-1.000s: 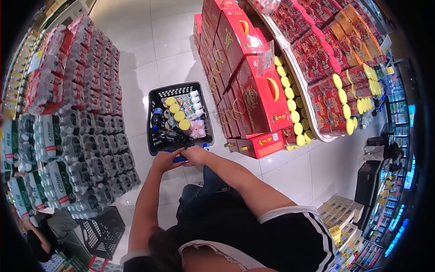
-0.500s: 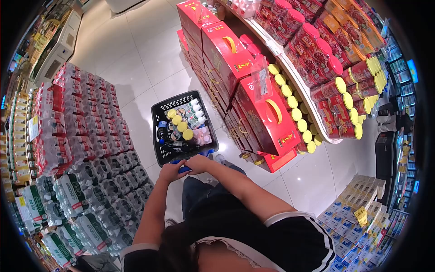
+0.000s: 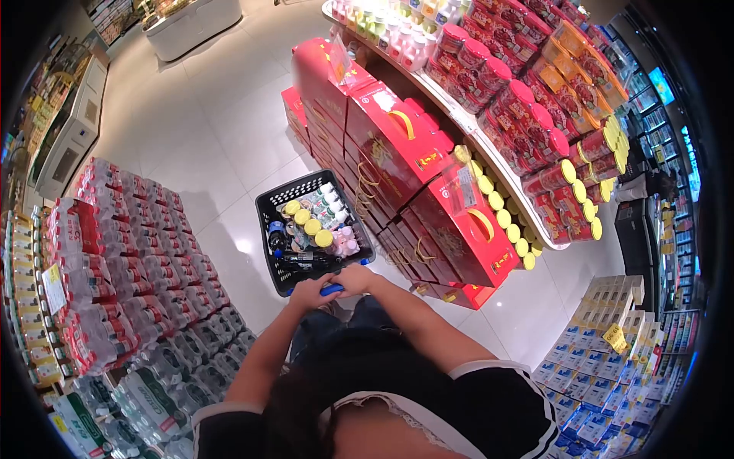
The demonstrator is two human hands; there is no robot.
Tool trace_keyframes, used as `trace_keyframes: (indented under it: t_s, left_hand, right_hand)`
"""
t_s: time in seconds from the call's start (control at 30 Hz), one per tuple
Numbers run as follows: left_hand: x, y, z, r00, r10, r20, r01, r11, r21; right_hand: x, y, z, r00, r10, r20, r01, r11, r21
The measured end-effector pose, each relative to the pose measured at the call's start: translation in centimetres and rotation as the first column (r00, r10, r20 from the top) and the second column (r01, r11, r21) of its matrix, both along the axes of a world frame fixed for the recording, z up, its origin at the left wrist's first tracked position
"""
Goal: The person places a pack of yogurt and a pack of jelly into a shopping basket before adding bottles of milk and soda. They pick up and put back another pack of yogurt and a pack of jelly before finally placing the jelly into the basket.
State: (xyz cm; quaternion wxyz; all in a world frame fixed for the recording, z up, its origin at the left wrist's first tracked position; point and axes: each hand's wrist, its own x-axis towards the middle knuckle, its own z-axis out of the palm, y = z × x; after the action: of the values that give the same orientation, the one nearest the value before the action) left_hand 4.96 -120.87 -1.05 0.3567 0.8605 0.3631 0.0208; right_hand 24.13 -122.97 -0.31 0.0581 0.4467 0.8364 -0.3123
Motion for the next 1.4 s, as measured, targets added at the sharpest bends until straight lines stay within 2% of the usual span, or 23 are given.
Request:
trace_keyframes:
  t_s: [0.03, 0.13, 0.2, 0.27, 0.4, 0.47, 0.53, 0.63, 0.77, 0.8, 0.97, 1.1, 1.13, 1.4]
  left_hand:
    - [0.0, 1.0, 0.8, 1.0, 0.0, 0.03, 0.002, 0.997, -0.077]
    - [0.1, 3.0, 0.8, 0.996, 0.014, 0.084, -0.012, 0.999, -0.031]
    - [0.2, 4.5, 0.6, 0.999, -0.009, 0.04, 0.012, 0.997, -0.071]
    - [0.6, 5.9, -0.3, 0.999, -0.016, 0.041, 0.018, 0.999, -0.036]
    - [0.5, 8.3, 0.4, 0.998, -0.057, 0.037, 0.06, 0.993, -0.101]
    - [1.3, 9.6, 0.3, 0.997, -0.073, 0.006, 0.072, 0.977, -0.199]
    - [0.9, 10.4, 0.0, 0.995, -0.039, 0.095, 0.055, 0.984, -0.17]
    - [0.7, 12.0, 0.3, 0.991, -0.021, 0.132, 0.047, 0.979, -0.199]
    - [1.3, 14.7, -1.3, 0.967, -0.075, 0.245, 0.132, 0.966, -0.224]
    - [1.3, 15.4, -1.2, 0.979, -0.096, 0.18, 0.146, 0.946, -0.291]
    - [2.2, 19.0, -1.1, 0.977, -0.108, 0.186, 0.167, 0.926, -0.339]
    - [2.5, 22.0, -0.6, 0.984, -0.089, 0.154, 0.14, 0.925, -0.355]
    - [2.4, 22.7, -0.4, 0.983, -0.098, 0.155, 0.148, 0.922, -0.357]
    - [3.2, 29.4, -3.3, 0.971, -0.045, 0.234, 0.104, 0.964, -0.246]
  right_hand:
    - [-0.1, 0.7, -0.1, 1.0, -0.027, 0.0, 0.027, 0.999, 0.022]
    - [-0.3, 2.8, 0.6, 0.996, -0.04, 0.075, 0.037, 0.999, 0.04]
    - [-0.6, 4.2, 0.6, 0.972, -0.087, 0.218, 0.099, 0.994, -0.044]
    - [-0.4, 5.6, -0.1, 0.955, -0.113, 0.274, 0.15, 0.981, -0.119]
    - [-0.9, 7.6, 0.1, 0.929, -0.173, 0.329, 0.218, 0.97, -0.105]
    - [0.0, 8.2, -1.0, 0.938, -0.222, 0.266, 0.251, 0.965, -0.081]
    - [-0.2, 9.1, 0.1, 0.937, -0.208, 0.28, 0.236, 0.969, -0.072]
    - [-0.7, 11.0, 1.7, 0.945, -0.181, 0.272, 0.21, 0.974, -0.079]
    - [0.1, 13.6, 1.5, 0.964, -0.137, 0.228, 0.163, 0.981, -0.101]
    - [0.1, 14.3, 1.6, 0.965, -0.111, 0.237, 0.138, 0.985, -0.101]
    - [1.0, 17.5, 1.1, 0.976, -0.172, 0.136, 0.186, 0.978, -0.097]
    - [1.2, 20.9, 0.6, 0.972, -0.093, 0.217, 0.11, 0.991, -0.071]
    - [1.4, 21.7, 0.2, 0.984, -0.098, 0.147, 0.104, 0.994, -0.039]
    - [2.3, 29.0, -1.4, 0.992, -0.118, 0.054, 0.118, 0.993, -0.011]
